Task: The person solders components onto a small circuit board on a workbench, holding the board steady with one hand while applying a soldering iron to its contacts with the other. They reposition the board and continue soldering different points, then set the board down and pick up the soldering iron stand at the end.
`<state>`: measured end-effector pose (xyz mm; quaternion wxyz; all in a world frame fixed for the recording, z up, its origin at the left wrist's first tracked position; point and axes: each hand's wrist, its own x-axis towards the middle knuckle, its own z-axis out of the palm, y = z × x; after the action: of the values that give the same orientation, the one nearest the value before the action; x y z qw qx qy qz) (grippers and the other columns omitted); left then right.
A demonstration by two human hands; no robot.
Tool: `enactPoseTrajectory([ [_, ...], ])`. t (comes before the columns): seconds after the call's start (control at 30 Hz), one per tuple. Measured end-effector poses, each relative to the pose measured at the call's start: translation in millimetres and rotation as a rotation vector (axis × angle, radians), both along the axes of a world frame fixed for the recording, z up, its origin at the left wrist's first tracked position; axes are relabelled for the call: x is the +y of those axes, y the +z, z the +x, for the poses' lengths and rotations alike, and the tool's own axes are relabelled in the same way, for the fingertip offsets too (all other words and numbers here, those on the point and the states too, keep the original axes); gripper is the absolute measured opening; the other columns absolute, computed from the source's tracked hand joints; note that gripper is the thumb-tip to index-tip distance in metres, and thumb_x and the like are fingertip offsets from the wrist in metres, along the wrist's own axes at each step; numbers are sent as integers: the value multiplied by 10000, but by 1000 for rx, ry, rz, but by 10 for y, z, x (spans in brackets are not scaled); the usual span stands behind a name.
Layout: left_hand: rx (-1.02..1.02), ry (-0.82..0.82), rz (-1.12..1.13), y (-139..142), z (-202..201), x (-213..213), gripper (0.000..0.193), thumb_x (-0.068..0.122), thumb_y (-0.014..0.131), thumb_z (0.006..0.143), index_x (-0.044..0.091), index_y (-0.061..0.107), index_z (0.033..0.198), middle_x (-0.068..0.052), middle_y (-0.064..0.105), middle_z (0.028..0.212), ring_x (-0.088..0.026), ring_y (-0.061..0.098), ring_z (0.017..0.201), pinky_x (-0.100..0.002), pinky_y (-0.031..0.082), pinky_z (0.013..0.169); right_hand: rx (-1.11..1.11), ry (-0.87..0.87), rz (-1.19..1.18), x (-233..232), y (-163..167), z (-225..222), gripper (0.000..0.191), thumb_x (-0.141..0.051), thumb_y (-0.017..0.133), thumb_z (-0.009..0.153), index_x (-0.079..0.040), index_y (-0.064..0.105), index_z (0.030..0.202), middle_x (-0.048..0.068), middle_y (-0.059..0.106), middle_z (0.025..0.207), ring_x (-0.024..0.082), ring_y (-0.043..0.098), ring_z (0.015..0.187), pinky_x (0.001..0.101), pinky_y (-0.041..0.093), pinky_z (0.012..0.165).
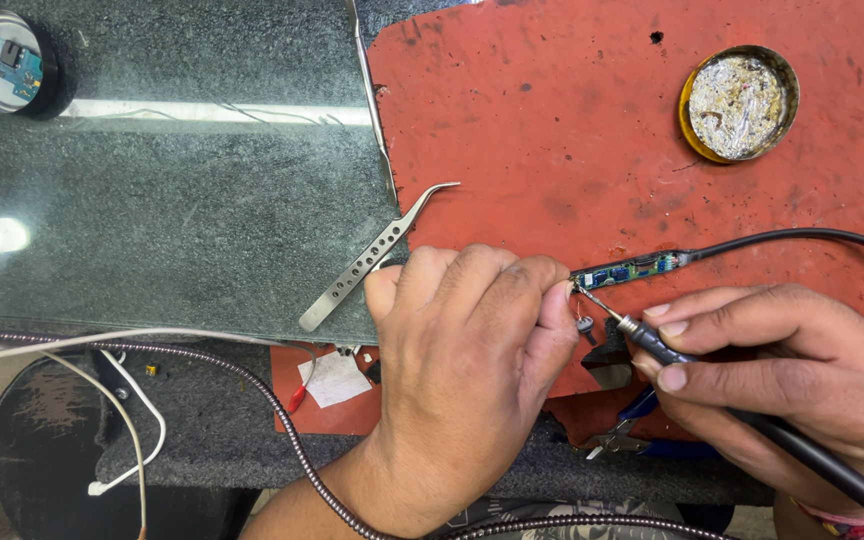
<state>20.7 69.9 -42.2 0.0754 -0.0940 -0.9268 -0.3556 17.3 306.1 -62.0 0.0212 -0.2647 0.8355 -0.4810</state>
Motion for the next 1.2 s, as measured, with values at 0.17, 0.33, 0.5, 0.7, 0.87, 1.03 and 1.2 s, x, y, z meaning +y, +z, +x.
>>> enactPoseTrajectory([
  [0.17, 0, -1, -2, 3, -3, -2, 179, 199, 777, 925, 160, 699, 1081, 44, 620, 968, -203, 561, 932, -408, 328, 869, -24, -12, 22, 16, 12, 12, 266, -40, 833, 765, -129, 726, 992, 28, 660, 1037, 196, 741, 1067, 316, 644, 968],
  [0.33, -5, -5, 6, 14, -4, -10, 157, 199, 768, 940, 165, 698, 1076, 48, 620, 968, -197, 560, 933, -405, 328, 870, -21, 35, 38, 39, 28, -15, 274, -58, 842, 744, -128, 728, 983, 24, 661, 1038, 203, 735, 1069, 320, 639, 975],
  [0.5, -8, -8, 3, 16, -6, -13, 153, 199, 767, 941, 165, 700, 1074, 44, 617, 962, -200, 561, 931, -405, 329, 869, -10, 25, 5, 8, 22, -16, 289, -48, 840, 751, -121, 722, 1005, 27, 671, 1035, 197, 735, 1064, 321, 637, 977],
  [0.7, -12, -13, -2, 19, -9, -17, 151, 192, 759, 943, 161, 701, 1078, 38, 620, 972, -207, 558, 934, -409, 329, 869, -3, 6, -17, -25, 20, -16, 294, -31, 838, 759, -122, 718, 1012, 31, 675, 1032, 191, 738, 1053, 318, 641, 973],
  [0.87, -15, -18, -6, 20, -10, -16, 140, 188, 755, 947, 160, 702, 1073, 32, 617, 969, -210, 556, 934, -413, 326, 866, 1, 14, -11, -22, 25, -26, 291, -38, 842, 755, -124, 721, 1005, 31, 670, 1027, 192, 739, 1046, 320, 643, 968],
  [1.03, -13, -15, -7, 20, -7, -16, 133, 192, 753, 954, 160, 702, 1072, 33, 617, 968, -208, 554, 929, -412, 326, 864, 0, 11, -10, -21, 33, -23, 280, -49, 851, 745, -123, 723, 983, 34, 669, 1024, 195, 740, 1046, 332, 641, 977],
  [1.2, -21, -11, -2, 28, -7, -12, 129, 198, 750, 960, 155, 704, 1072, 30, 614, 958, -211, 551, 924, -413, 323, 861, -6, 2, -25, -18, 50, -13, 242, -47, 847, 740, -114, 713, 931, 36, 655, 1010, 205, 740, 1050, 324, 647, 959],
])
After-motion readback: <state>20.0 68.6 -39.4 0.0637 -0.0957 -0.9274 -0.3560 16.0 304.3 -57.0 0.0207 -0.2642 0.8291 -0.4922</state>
